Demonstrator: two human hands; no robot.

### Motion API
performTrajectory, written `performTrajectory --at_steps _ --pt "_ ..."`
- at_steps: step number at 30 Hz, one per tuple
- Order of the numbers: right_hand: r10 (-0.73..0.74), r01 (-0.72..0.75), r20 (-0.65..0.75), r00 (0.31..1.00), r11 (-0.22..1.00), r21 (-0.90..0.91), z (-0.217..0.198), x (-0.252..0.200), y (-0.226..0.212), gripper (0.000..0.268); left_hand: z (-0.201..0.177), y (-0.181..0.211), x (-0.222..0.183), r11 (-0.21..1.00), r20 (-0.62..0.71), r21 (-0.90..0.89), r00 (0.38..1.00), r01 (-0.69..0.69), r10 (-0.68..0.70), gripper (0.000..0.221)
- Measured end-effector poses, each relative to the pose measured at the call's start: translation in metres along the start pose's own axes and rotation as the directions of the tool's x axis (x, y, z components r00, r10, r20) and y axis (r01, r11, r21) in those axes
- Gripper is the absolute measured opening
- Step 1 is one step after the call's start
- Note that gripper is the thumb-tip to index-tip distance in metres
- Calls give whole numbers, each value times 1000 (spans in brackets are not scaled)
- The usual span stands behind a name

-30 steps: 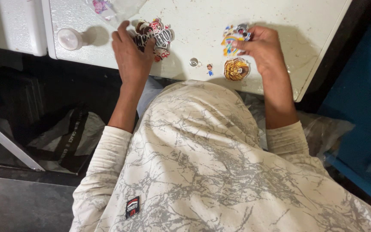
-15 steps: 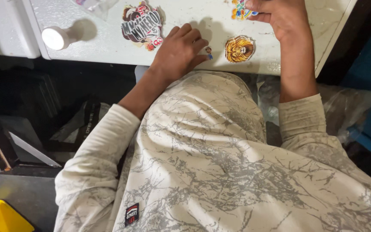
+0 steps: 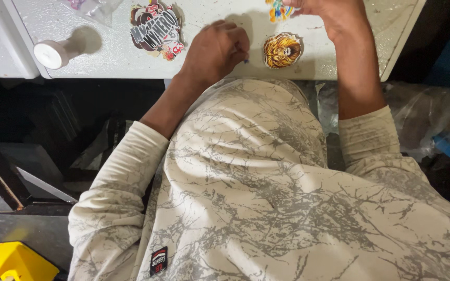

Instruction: The person sorts through stickers, picks them up, and moves them between a white surface and a dark table.

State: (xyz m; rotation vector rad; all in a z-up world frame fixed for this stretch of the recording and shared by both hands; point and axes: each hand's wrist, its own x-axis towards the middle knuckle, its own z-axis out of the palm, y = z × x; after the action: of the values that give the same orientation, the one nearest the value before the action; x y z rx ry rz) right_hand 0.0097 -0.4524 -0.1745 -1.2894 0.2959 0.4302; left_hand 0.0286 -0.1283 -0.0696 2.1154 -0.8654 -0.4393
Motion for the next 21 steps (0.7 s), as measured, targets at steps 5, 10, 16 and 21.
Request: performTrajectory --at_steps 5,10,16,21 --pt "-74 89 92 993 982 -165 46 -16 -48 23 3 7 15 898 -155 -440 984 10 -87 16" --pt "-139 194 249 959 958 -213 81 -18 -68 33 -7 9 24 826 -258 -524 886 207 -386 28" --pt "-121 201 320 940 952 -230 96 -10 -68 31 -14 3 16 816 -214 -509 878 274 -429 37" --pt "-117 138 319 940 989 -44 105 -13 -74 24 -18 -1 11 856 -257 -470 894 217 -368 34"
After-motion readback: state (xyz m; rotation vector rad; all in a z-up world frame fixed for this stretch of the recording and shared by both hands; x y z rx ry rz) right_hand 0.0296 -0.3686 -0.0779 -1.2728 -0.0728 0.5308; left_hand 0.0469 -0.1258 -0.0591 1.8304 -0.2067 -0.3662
